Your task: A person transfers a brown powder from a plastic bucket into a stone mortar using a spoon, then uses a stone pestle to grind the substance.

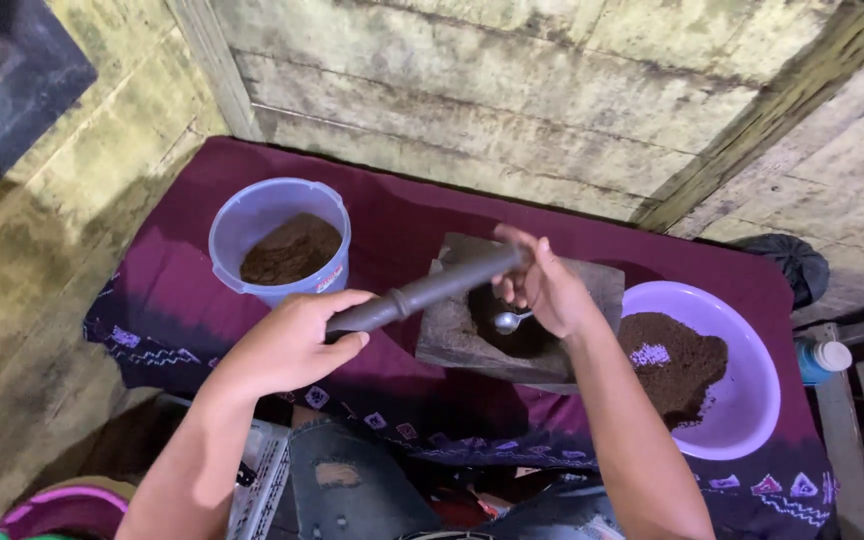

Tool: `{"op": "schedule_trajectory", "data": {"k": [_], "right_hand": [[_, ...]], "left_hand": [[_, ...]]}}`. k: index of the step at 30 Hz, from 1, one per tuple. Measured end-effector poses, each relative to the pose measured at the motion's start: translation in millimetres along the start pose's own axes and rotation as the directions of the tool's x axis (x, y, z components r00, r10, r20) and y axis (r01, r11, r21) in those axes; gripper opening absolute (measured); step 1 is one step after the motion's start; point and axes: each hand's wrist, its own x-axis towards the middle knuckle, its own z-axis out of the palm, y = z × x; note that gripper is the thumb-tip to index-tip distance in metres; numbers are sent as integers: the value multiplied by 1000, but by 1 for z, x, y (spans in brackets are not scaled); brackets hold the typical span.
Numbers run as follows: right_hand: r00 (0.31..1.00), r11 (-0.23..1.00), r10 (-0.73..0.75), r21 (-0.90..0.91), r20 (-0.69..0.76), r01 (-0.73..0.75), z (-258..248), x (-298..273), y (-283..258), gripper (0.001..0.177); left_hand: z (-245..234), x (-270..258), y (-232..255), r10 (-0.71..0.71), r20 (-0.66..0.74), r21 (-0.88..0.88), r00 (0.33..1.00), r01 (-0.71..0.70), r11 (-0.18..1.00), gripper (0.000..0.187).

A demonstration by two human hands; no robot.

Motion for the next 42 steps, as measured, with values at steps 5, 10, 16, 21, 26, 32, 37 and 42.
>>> {"op": "schedule_trajectory", "data": {"k": [5,10,16,21,26,32,37,42], "right_hand": [[945,994,58,-65,-322,-83,-4,-22,45,34],[820,985,96,173,-564,3,17,-32,9,26],[947,789,-49,-594,-316,-158,-37,-52,-17,36],[870,-157,-487,-988,78,0,-89,-71,26,36],[956,-409,-294,-906,16,-111,-84,-57,40,25],[964,76,-257,-996,-74,-56,-84,-52,15,9],[968,630,-201,-776,-148,12,-65,-62,7,11],[989,601,-134,-799,-62,31,-35,-69,-5,16]], "left_hand": [[-5,36,5,78,8,-194,997,-75,978,36],[43,113,4,419,-247,-629,874,-473,617,45],[147,188,35,194,-634,-734,749,-661,156,36],[175,218,1,9,-675,-712,738,-654,254,32],[173,222,-10,84,-683,-661,726,-662,354,31],[170,223,-10,162,-678,-613,717,-673,414,32],[176,222,-13,157,-674,-625,722,-671,399,34],[198,228,-39,118,-641,-642,758,-614,459,35]]}}
